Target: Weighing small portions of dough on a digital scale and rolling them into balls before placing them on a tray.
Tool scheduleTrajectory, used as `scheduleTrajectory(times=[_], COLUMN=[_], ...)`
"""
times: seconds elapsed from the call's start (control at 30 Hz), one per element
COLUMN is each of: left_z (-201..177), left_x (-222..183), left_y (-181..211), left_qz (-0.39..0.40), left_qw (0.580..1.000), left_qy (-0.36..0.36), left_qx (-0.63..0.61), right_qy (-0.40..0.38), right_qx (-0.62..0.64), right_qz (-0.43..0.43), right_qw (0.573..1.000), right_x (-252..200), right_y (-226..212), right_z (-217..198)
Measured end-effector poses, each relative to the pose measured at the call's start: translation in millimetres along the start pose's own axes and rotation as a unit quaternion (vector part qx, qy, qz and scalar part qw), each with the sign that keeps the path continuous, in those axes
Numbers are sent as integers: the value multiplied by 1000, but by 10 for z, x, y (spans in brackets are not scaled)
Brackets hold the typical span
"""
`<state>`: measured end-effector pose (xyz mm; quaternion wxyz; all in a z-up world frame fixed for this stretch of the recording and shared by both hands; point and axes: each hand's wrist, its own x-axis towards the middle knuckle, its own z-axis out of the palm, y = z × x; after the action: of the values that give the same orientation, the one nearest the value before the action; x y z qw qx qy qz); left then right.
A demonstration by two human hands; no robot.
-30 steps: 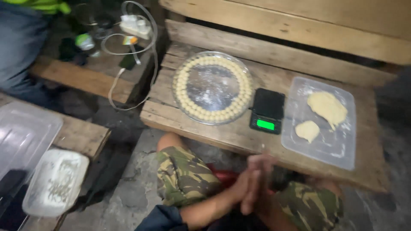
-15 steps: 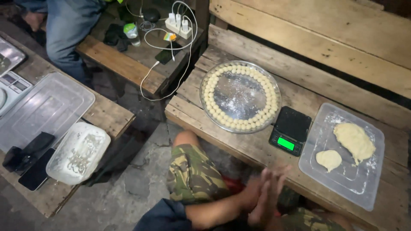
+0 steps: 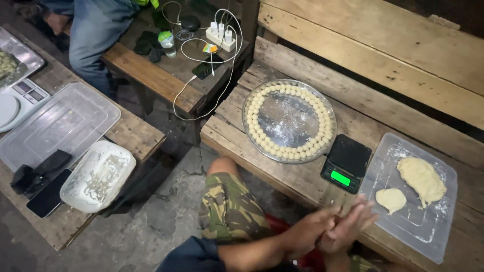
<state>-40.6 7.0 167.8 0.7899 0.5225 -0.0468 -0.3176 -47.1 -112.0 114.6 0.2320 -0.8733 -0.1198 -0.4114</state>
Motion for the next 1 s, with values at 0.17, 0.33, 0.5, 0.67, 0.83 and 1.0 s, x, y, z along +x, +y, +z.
scheduleTrajectory(times=[0.17, 0.33, 0.5, 0.67, 0.83, 1.0], left_z=[-320, -122, 87, -210, -393, -455], left_x=[220, 53, 783, 141, 116, 528], left_y=[-769, -120, -1561, -584, -614, -1418], left_qz=[284, 67, 675, 87, 210, -139], left_qw=[930, 988, 692, 990, 973, 885], left_qy=[-200, -42, -117, -9, -19, 16], left_qx=[-123, -132, -226, -110, 97, -444], right_qy=[95, -9, -33, -16, -64, -186], right_qx=[-9, -27, -23, -13, -98, -22], right_qz=[-156, -71, -96, -85, -93, 22], right_qw=[983, 997, 995, 996, 989, 982], right_x=[230, -56, -475, -425, -527, -381], right_y=[-681, 75, 328, 349, 241, 454], right_z=[-82, 83, 158, 147, 311, 125])
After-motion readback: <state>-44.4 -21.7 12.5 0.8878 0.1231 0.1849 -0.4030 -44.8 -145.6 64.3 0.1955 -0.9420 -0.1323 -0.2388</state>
